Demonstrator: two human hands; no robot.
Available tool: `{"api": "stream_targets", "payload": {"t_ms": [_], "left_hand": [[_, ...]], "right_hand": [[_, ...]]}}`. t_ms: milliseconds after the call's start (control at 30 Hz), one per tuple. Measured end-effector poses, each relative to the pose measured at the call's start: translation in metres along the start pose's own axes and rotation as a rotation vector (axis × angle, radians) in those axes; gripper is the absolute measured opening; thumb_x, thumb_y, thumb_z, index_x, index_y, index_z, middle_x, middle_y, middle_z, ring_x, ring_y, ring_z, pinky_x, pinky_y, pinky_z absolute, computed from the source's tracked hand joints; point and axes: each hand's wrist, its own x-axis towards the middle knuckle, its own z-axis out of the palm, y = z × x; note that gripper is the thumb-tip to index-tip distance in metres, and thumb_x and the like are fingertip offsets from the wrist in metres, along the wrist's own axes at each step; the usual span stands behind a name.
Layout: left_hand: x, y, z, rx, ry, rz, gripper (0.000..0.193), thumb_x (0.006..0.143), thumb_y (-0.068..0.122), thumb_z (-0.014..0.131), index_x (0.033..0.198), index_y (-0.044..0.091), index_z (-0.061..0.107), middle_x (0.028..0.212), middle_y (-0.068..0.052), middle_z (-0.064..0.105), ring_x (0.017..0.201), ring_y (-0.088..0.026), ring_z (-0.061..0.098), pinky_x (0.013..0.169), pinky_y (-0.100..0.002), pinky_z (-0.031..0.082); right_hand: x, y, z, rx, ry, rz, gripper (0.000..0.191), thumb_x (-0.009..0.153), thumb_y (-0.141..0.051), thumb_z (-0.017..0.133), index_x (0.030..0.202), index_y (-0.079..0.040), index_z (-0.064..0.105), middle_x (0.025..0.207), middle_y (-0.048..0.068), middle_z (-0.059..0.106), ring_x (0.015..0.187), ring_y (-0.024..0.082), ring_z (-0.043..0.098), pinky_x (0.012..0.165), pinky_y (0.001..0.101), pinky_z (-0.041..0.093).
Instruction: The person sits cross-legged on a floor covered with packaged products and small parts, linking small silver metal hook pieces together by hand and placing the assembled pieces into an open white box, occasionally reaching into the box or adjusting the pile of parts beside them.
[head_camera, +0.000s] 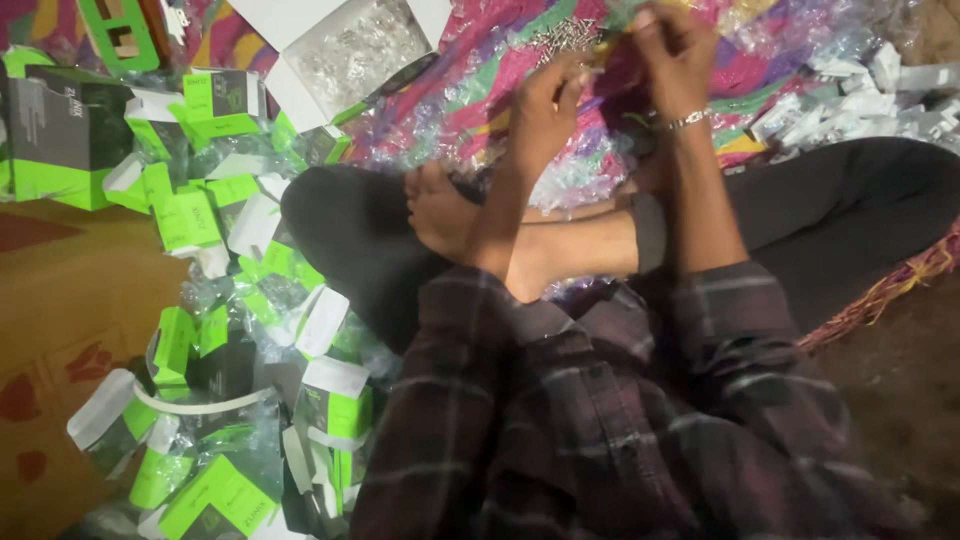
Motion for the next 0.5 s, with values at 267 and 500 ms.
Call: {"api": "stream_targets", "payload": {"t_ms": [267, 500], "left_hand": [[0.015, -0.015, 0.011, -0.708, 0.123, -0.557, 0.028, 0.091, -0.007, 0.071, 0.115, -0.002, 0.059, 0.089, -0.005, 0.072, 0.079, -0.014, 0.069, 0.071, -0.028, 0.056], [0.014, -0.016, 0.012, -0.512, -0.034, -0.544, 0.008, 0.097, 0.003, 0.069, 0.091, -0.003, 0.071, 0.078, -0.001, 0.068, 0.070, -0.009, 0.057, 0.063, -0.025, 0.045]], "right_hand": [[-0.014, -0.006, 0.035, 0.360, -0.327, 0.189, 0.016, 0.108, -0.015, 0.071, 0.108, 0.001, 0.071, 0.094, 0.004, 0.069, 0.082, 0.013, 0.065, 0.075, 0.0293, 0.056], [-0.018, -0.024, 0.033, 0.485, -0.248, 0.404, 0.020, 0.106, -0.020, 0.070, 0.095, -0.003, 0.071, 0.082, 0.001, 0.068, 0.068, 0.010, 0.061, 0.059, 0.0244, 0.049]]}}
